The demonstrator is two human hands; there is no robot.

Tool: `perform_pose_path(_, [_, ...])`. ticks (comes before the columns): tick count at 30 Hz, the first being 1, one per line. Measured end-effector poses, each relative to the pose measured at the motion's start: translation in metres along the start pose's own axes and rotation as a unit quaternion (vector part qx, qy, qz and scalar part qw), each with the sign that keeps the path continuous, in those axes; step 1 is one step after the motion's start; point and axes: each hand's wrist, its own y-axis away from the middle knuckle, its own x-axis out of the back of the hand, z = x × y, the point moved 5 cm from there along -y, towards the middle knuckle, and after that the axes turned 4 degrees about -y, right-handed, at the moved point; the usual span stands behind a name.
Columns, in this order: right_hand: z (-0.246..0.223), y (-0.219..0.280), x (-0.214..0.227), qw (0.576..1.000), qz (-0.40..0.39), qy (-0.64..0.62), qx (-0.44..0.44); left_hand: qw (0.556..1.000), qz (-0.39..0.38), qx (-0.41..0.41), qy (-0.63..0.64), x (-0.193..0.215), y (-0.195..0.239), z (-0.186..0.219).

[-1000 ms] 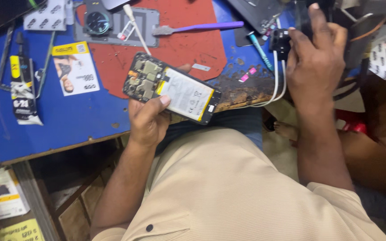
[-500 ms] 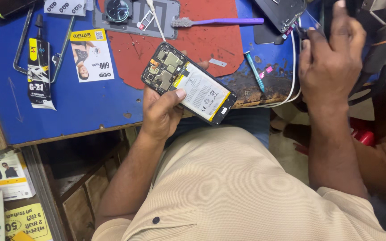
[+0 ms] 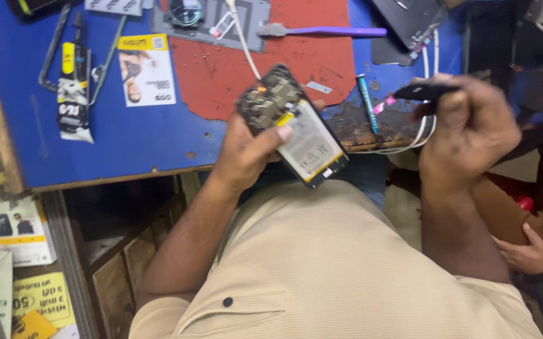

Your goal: The person uses a screwdriver to remove screws from the back of a disassembled smartphone. They then place the back cover onto the phone body and press along the edges to secure it.

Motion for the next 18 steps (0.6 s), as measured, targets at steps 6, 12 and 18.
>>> perform_pose_path(6, [-0.046, -0.004, -0.076, 0.944, -0.166, 0.165, 0.234, 0.994, -0.018, 0.015, -0.108, 0.004, -0.003, -0.013])
perform_pose_path(12, [-0.051, -0.003, -0.109, 0.897, -0.248, 0.195, 0.31, 0.998, -0.051, 0.013, -0.026, 0.005, -0.003, -0.02])
perform_pose_path(18, [-0.048, 0.004, -0.112, 0.89, -0.27, 0.222, 0.293, 0.998, -0.057, 0.003, -0.037, 0.0, -0.002, -0.016])
